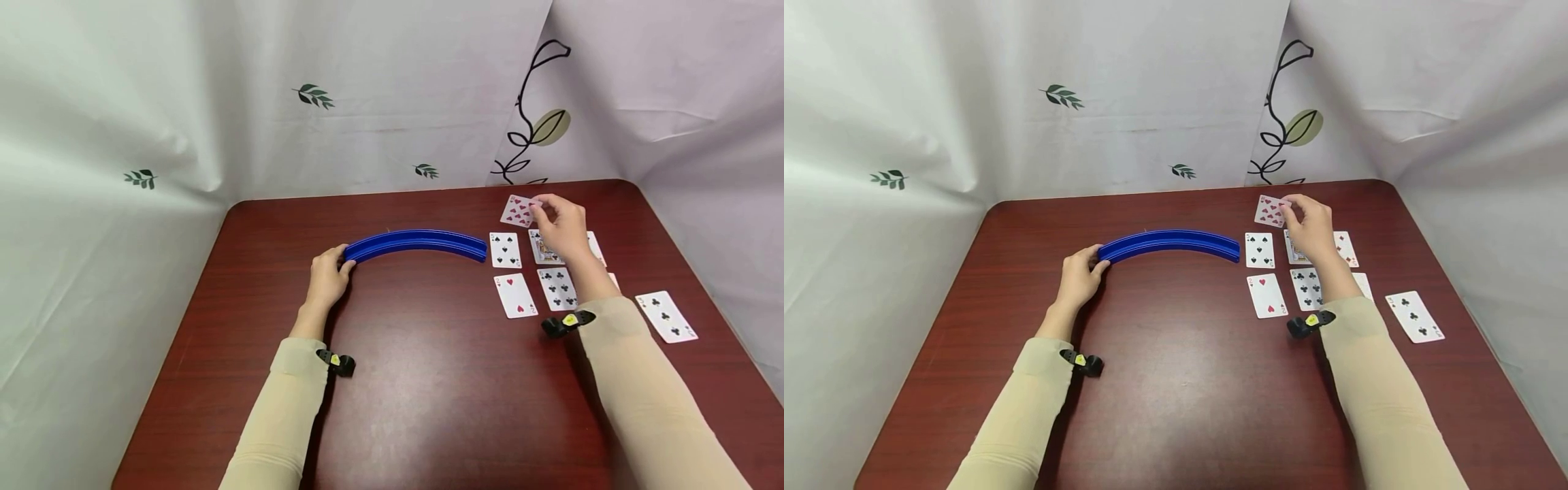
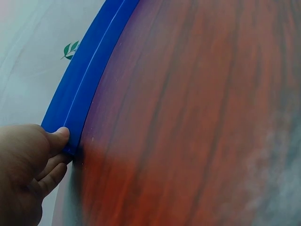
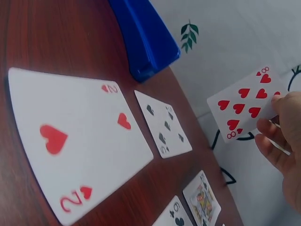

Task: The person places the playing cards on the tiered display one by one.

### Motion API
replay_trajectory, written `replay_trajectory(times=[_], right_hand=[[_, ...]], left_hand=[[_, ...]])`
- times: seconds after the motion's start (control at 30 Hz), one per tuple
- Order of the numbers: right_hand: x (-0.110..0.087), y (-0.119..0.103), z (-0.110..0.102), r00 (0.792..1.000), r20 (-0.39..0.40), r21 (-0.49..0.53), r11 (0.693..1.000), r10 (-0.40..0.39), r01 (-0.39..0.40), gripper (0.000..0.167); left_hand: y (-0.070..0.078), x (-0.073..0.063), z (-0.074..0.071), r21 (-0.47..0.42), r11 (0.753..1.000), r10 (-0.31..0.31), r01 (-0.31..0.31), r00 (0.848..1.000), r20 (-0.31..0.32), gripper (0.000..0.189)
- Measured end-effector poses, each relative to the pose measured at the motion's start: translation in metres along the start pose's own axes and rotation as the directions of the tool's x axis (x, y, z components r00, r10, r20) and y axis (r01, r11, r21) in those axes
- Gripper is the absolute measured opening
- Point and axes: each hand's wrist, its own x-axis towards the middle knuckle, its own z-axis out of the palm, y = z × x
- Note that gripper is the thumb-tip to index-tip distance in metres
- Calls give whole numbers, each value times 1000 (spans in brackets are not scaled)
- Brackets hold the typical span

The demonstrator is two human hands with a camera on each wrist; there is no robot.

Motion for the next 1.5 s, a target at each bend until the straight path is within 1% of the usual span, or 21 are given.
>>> replay_trajectory(times=[0.17,0.43,0.73,0.93,1.1,1.5], right_hand=[[1,-6,5,1000,21,0,1000,3,-3,17],[2,-13,15,999,29,45,999,-15,13,15],[3,-23,26,998,53,32,999,-30,28,14],[5,-29,33,997,70,27,999,-44,42,14],[7,-35,37,996,66,23,998,-54,53,14],[10,-46,50,991,77,70,992,-107,102,12]], left_hand=[[0,0,1,1,1000,-4,4,1000,-5,40],[0,0,1,-7,1000,-5,5,1000,-10,40],[1,-1,2,-20,999,-30,30,999,-14,42],[0,-1,2,-27,999,-29,29,1000,-11,41],[0,-1,2,-28,999,-23,23,1000,-13,40],[-1,-1,2,-17,1000,-14,14,1000,-14,39]])
